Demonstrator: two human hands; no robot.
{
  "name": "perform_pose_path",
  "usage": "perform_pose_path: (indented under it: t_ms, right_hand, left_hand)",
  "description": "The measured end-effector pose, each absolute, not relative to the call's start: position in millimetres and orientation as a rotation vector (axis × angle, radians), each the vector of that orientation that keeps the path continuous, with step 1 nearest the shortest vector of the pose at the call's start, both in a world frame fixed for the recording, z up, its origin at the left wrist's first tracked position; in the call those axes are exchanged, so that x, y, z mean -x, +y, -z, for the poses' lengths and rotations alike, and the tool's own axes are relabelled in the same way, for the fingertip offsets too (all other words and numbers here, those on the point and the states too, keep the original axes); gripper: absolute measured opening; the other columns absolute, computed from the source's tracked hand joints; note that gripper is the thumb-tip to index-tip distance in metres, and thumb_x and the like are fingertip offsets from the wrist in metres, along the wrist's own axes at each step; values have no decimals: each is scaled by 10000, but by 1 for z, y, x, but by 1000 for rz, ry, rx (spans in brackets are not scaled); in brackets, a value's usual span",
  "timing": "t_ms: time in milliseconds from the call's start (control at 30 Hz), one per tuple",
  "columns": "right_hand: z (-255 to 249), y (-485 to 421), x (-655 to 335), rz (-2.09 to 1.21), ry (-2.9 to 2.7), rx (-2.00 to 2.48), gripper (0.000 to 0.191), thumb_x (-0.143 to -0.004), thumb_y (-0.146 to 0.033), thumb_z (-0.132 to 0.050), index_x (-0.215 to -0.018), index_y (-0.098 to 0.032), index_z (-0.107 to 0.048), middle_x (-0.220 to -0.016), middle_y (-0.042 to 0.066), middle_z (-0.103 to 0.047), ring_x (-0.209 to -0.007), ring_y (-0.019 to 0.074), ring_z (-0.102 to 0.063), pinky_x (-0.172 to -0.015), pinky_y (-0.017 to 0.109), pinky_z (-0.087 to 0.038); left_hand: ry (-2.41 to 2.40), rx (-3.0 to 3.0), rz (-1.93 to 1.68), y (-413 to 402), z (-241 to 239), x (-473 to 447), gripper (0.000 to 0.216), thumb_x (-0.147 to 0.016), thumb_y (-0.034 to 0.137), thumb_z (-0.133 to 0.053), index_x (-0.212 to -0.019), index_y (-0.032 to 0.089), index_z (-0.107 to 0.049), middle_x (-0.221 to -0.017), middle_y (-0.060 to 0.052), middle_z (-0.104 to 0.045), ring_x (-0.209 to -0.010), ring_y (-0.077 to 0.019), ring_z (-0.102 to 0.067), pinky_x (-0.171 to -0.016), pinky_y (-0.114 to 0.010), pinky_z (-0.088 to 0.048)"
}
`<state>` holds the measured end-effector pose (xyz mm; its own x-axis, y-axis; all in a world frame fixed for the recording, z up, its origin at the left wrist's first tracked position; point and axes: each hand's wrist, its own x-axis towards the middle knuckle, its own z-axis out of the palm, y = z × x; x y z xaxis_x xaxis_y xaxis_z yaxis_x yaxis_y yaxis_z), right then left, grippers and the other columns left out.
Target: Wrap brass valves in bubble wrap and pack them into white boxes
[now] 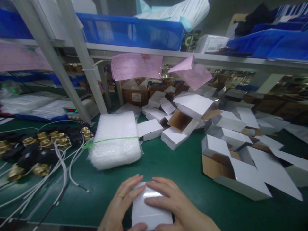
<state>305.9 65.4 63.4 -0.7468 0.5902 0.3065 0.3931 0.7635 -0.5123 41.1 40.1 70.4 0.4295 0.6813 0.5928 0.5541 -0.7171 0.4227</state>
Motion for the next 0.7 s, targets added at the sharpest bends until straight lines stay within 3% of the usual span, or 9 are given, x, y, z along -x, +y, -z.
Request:
perform_pose_path:
  t_ms: [67, 267, 367, 467, 567, 700]
  right_hand:
    - [-61, 67, -306, -511, -2524, 683, 629, -909, -574, -755, -1437, -324, -520, -1549, 79, -419, -1417, 324, -370, -1132, 511, -394]
    - [-43, 68, -302, -160, -2546, 537, 397, -1052, -517, -552, -1387, -305, -526, -1478, 73, -512, -1331, 292, -478, -1005, 450, -511]
    - [-46, 68, -299, -149, -2558, 530, 376, -1093, -533, -417, -1363, -306, -548, -1452, 71, -539, -1290, 289, -517, -964, 446, -540]
    - [-61, 68, -298, -212, -2581, 536, 410, -1110, -530, -330, -1275, -279, -609, -1424, 68, -561, -1267, 274, -533, -975, 428, -540]
    - [-74, 67, -299, -220, -2594, 541, 416, -1118, -488, -310, -1201, -259, -648, -1404, 64, -578, -1260, 249, -543, -991, 393, -542]
    - [-67, 63, -299, -136, -2573, 608, 324, -1111, -427, -390, -1250, -282, -644, -1396, 66, -593, -1265, 231, -560, -980, 371, -566]
  left_hand:
    - [957, -2599, -984, 44, -67, -41, 572, -971, 597, -474, -1415, 237, -487, -1461, -167, -528, -1374, -283, -484, -1071, -428, -516]
    - [906, -2794, -1090, 46, -35, -36, 444, -1027, 444, -431, -1433, 281, -507, -1463, -115, -534, -1323, -254, -480, -1013, -368, -542]
    - [925, -2969, -1184, 47, -18, -32, 426, -1024, 380, -456, -1432, 281, -526, -1493, -99, -509, -1295, -269, -486, -961, -349, -574]
    - [942, -2984, -1226, 47, -10, -33, 433, -1028, 423, -421, -1436, 319, -523, -1504, -87, -504, -1263, -263, -516, -926, -333, -593]
    - [965, -2893, -1327, 45, -3, -40, 441, -1034, 478, -354, -1438, 387, -505, -1443, -69, -564, -1242, -229, -553, -919, -301, -596]
    - [1240, -2638, -1361, 41, 10, -51, 513, -974, 485, -548, -1473, 430, -439, -1236, -51, -684, -1076, -171, -659, -819, -217, -617]
